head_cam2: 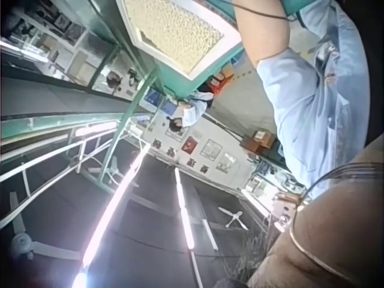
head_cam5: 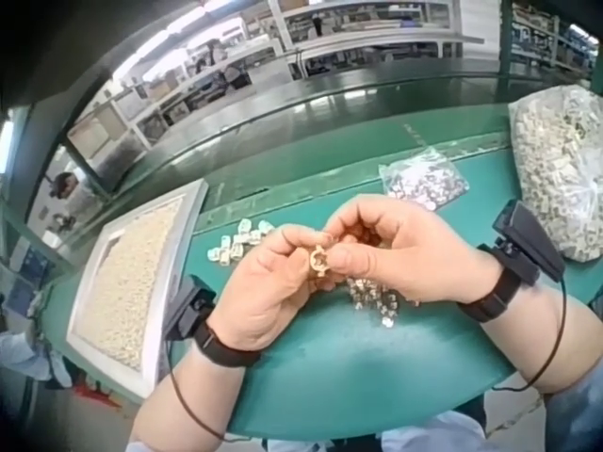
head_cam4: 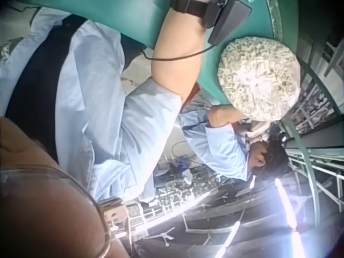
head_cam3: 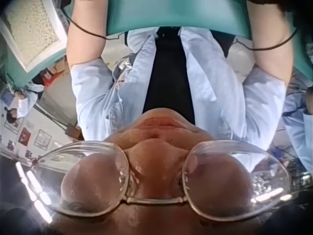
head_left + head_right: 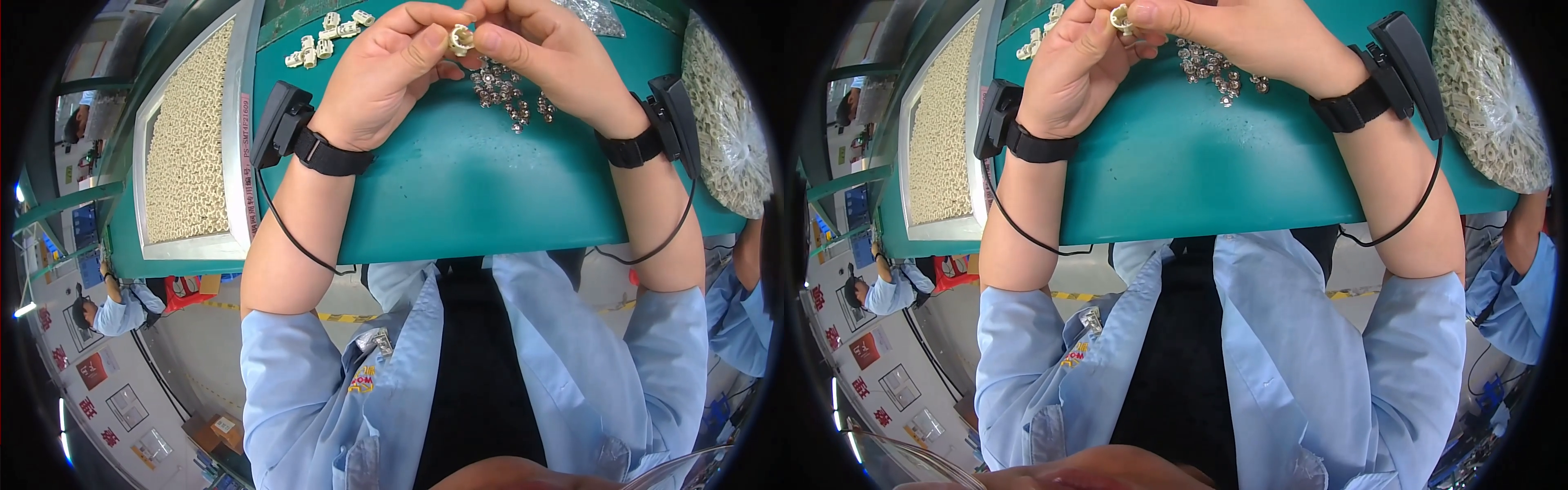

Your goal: The person picks up a plastic housing and a metal component by hand, inserts the component into the housing, and places the assembled unit on the table. This process is repeated, with the person occasionally reaching into a tray to retrieve more housings.

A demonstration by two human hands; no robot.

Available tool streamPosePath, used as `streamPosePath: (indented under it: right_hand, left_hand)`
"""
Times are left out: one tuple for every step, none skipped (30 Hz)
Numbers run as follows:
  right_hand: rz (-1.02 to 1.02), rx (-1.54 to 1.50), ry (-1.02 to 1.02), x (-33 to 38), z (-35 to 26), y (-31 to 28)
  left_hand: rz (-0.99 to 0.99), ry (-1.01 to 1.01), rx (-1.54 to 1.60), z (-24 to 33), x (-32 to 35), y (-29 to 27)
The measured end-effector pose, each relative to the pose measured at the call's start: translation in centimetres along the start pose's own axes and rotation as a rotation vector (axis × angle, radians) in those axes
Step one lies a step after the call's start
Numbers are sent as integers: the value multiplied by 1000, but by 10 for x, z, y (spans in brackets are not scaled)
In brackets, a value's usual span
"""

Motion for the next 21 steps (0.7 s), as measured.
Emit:
streamPosePath:
  right_hand:
    - [10,5,0,-3,7,-7]
    - [-76,-71,-199,-11,18,-12]
    - [-164,-147,-396,-19,27,-14]
    - [-251,-222,-593,-22,32,-19]
    - [-257,-226,-594,-21,26,-14]
    - [-126,-72,-392,-15,18,-11]
    - [6,84,-192,-8,6,-8]
    - [137,239,8,-6,1,-8]
    - [130,239,2,-7,0,-9]
    - [151,311,11,-7,-1,-12]
    - [172,383,20,-7,-2,-14]
    - [192,456,28,-8,-3,-17]
    - [185,459,16,-10,0,-20]
    - [200,491,-9,-14,7,-26]
    - [215,524,-33,-18,15,-32]
    - [230,557,-59,-19,20,-37]
    - [215,560,-74,-20,23,-38]
    - [219,589,-54,-21,25,-38]
    - [224,617,-35,-23,26,-38]
    - [224,642,-22,-27,28,-39]
    - [196,638,-48,-28,30,-41]
  left_hand:
    - [162,-110,13,3,1,13]
    - [328,-215,15,8,4,21]
    - [325,-213,12,10,4,25]
    - [338,-205,-61,10,2,28]
    - [361,-195,-137,11,4,28]
    - [384,-185,-213,11,5,27]
    - [385,-180,-218,11,4,26]
    - [385,-148,-243,9,3,24]
    - [386,-115,-270,8,3,20]
    - [383,-81,-297,6,2,17]
    - [383,-72,-305,5,1,13]
    - [390,-61,-400,4,0,9]
    - [399,-48,-495,4,-1,5]
    - [409,-34,-592,4,0,1]
    - [412,-21,-598,4,0,0]
    - [424,0,-664,5,0,-1]
    - [443,23,-733,7,2,-3]
    - [467,47,-808,11,4,-3]
    - [484,66,-823,14,5,-3]
    - [518,80,-843,17,6,-3]
    - [553,95,-863,21,7,-5]
Point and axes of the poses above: each hand's wrist, its own x-axis away from the middle knuckle, its own y-axis out of the palm, z = x × y, the point moved 1 cm from there along -x, towards the middle knuckle, and after that the axes turned 7 degrees about z, right-handed, at the moved point
